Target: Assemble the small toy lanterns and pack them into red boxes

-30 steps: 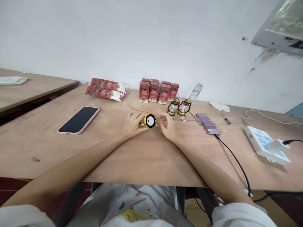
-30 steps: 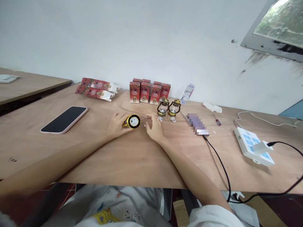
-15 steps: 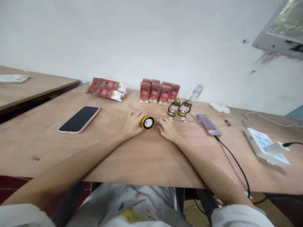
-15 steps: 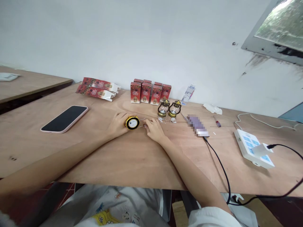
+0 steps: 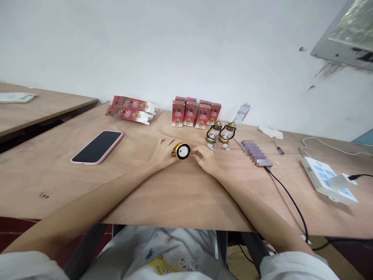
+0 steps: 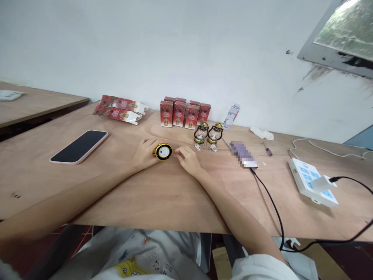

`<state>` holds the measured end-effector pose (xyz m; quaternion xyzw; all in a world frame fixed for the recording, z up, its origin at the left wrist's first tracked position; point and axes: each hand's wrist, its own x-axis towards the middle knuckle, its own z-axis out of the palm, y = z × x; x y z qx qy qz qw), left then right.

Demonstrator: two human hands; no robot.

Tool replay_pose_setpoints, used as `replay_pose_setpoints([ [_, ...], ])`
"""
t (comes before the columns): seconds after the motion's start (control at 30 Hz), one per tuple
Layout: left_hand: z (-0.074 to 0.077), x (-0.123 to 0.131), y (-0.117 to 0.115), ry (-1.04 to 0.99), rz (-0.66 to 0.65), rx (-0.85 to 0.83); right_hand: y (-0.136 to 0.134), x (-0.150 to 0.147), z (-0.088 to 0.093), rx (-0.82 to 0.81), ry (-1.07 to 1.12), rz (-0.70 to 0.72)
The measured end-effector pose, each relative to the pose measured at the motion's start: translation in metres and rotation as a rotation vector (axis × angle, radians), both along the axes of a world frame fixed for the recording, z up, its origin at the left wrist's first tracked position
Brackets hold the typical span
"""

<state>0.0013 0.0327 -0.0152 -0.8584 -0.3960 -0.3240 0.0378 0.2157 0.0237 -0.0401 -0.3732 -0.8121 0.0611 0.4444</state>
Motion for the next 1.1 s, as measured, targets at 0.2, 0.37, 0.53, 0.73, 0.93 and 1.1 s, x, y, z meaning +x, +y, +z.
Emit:
replay_pose_setpoints([
  [0.2, -0.001, 0.000, 0.000, -0.007, -0.008, 0.015, -0.009, -0.009, 0.005, 0.001, 0.086, 0.019],
  [0.37, -0.001, 0.000, 0.000, 0.007, -0.003, 0.030, -0.014, -0.012, 0.009, -0.018, 0.170, -0.003],
  [0.53, 0.000, 0.000, 0.000, 0.025, -0.004, 0.016, -0.015, -0.014, 0.011, -0.123, 0.371, -0.062],
  [0.73, -0.001, 0.000, 0.001, 0.031, -0.006, 0.015, -0.018, -0.015, 0.013, -0.084, 0.492, -0.102],
  [0.93, -0.002, 0.000, 0.001, 0.029, -0.016, 0.021, -0.033, -0.018, 0.026, 0.141, 0.264, -0.007],
  [1.1, -0.001, 0.001, 0.000, 0.024, -0.023, 0.023, -0.037, -0.023, 0.028, 0.249, 0.310, -0.063],
])
